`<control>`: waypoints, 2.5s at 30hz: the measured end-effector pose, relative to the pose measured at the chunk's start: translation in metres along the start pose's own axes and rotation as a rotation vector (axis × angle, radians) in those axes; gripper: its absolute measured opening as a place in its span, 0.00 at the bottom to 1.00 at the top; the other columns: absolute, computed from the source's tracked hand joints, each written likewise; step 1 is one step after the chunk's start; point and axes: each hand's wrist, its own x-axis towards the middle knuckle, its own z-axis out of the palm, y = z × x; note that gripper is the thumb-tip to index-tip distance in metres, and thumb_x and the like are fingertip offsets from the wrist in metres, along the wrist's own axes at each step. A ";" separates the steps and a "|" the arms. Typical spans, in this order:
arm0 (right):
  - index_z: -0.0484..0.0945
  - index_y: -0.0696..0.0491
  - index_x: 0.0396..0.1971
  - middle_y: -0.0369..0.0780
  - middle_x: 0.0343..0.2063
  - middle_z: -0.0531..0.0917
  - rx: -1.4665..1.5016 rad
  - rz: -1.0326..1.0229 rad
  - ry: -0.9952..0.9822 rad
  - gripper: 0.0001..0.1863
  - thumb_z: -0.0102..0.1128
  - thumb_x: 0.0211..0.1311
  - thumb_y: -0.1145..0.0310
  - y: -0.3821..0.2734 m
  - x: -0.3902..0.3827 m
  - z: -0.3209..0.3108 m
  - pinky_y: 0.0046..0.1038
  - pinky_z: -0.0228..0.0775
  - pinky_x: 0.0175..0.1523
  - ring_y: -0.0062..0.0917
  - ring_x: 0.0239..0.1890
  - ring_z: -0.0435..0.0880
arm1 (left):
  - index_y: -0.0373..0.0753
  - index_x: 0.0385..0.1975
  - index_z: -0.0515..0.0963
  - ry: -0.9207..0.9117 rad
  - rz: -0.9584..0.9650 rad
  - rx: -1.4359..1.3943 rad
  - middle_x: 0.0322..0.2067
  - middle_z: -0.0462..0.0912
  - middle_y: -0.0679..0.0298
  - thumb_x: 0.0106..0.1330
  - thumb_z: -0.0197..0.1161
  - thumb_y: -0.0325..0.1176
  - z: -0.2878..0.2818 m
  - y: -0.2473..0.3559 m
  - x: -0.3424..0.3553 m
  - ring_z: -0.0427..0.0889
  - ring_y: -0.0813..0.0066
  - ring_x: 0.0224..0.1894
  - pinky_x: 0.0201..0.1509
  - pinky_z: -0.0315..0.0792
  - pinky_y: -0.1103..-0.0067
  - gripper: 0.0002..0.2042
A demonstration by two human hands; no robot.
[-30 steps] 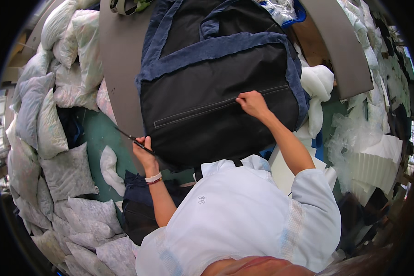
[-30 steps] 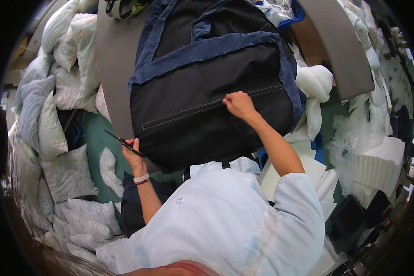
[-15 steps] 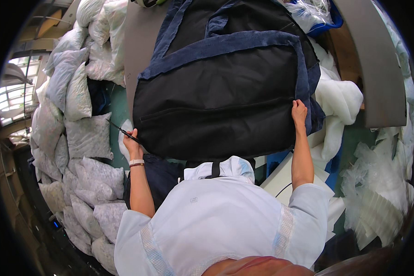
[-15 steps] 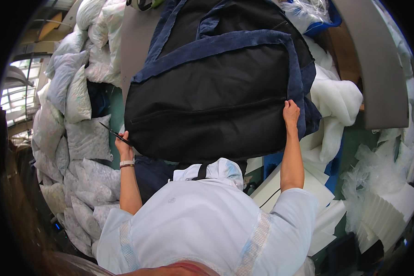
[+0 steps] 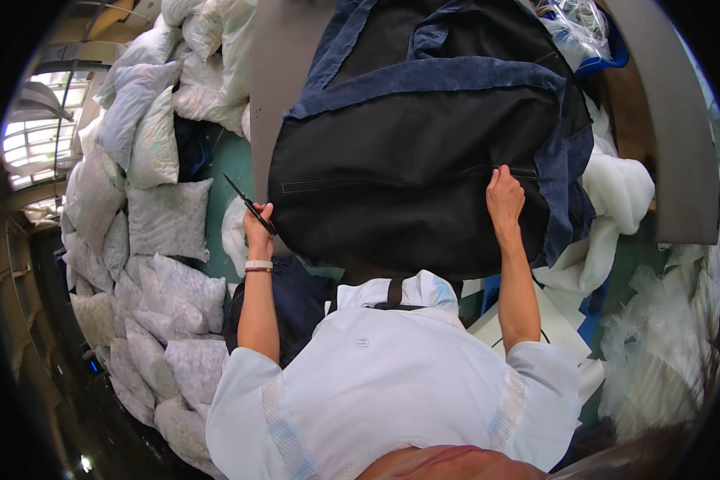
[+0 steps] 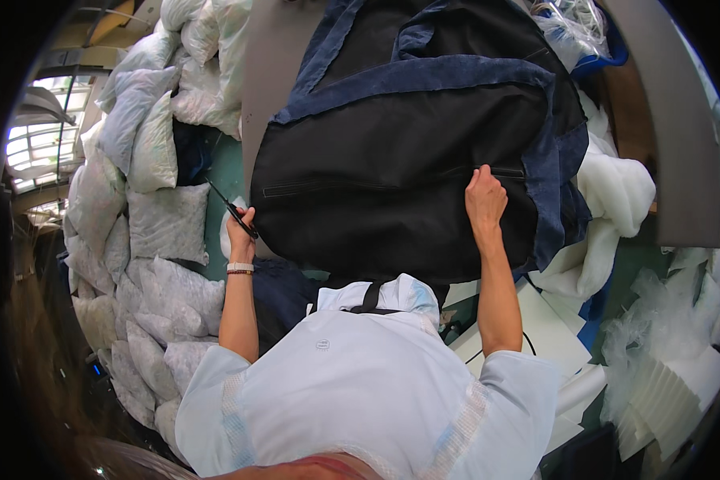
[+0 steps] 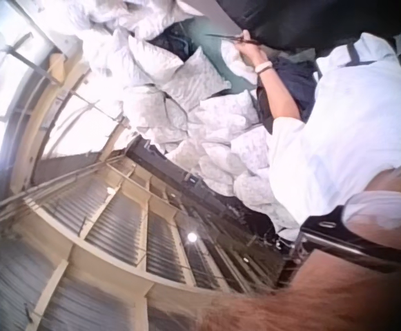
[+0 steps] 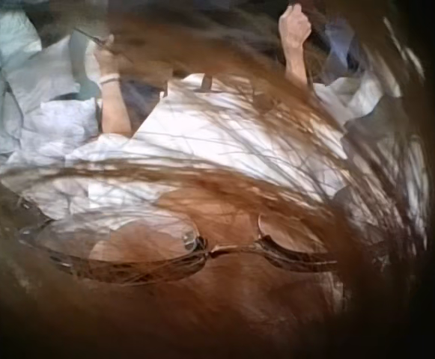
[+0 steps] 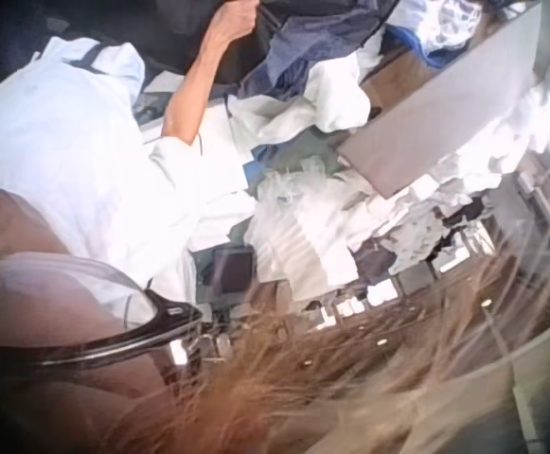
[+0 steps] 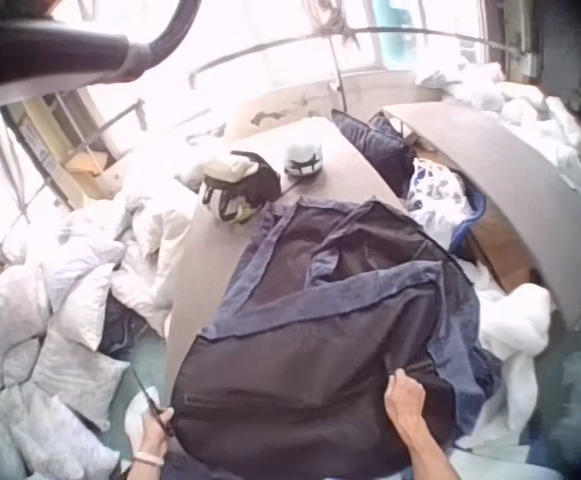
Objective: The person cuts and trims fabric cushion covers using scissors, repeatedly turning, folding, and repositioning the covers on the table.
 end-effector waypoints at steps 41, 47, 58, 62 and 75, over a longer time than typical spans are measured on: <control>0.69 0.58 0.22 0.47 0.23 0.75 0.264 -0.276 -0.339 0.09 0.50 0.60 0.71 -0.150 -0.082 -0.018 0.39 0.66 0.29 0.44 0.25 0.75 | 0.41 0.30 0.66 -0.019 0.098 0.080 0.35 0.75 0.68 0.59 0.62 0.23 -0.041 0.045 -0.049 0.69 0.87 0.29 0.31 0.63 0.88 0.09; 0.69 0.58 0.21 0.45 0.21 0.75 0.291 -0.187 -0.231 0.09 0.50 0.60 0.72 -0.227 -0.098 -0.033 0.36 0.65 0.26 0.40 0.21 0.75 | 0.39 0.28 0.65 -0.161 0.088 -0.024 0.34 0.73 0.66 0.57 0.62 0.22 -0.040 0.022 -0.037 0.70 0.83 0.35 0.42 0.65 0.86 0.11; 0.73 0.57 0.29 0.49 0.26 0.79 0.001 0.038 -0.265 0.10 0.49 0.61 0.65 -0.220 -0.114 0.045 0.44 0.69 0.35 0.48 0.32 0.78 | 0.40 0.27 0.62 -0.484 -0.081 -0.253 0.32 0.71 0.66 0.58 0.63 0.25 -0.051 0.006 -0.032 0.66 0.84 0.32 0.40 0.64 0.86 0.13; 0.72 0.56 0.28 0.47 0.26 0.79 -0.256 -0.077 -0.113 0.09 0.47 0.62 0.65 -0.201 -0.118 0.066 0.43 0.70 0.34 0.47 0.30 0.78 | 0.39 0.27 0.62 -0.580 0.021 -0.212 0.30 0.69 0.67 0.58 0.63 0.25 -0.047 0.010 -0.017 0.63 0.85 0.29 0.36 0.63 0.87 0.12; 0.70 0.58 0.22 0.46 0.19 0.76 -0.063 -0.207 -0.197 0.10 0.53 0.59 0.69 -0.366 -0.158 0.012 0.37 0.67 0.30 0.42 0.25 0.77 | 0.39 0.26 0.61 -0.776 -0.011 -0.222 0.31 0.70 0.68 0.58 0.64 0.26 -0.056 -0.007 -0.003 0.65 0.84 0.32 0.39 0.63 0.87 0.14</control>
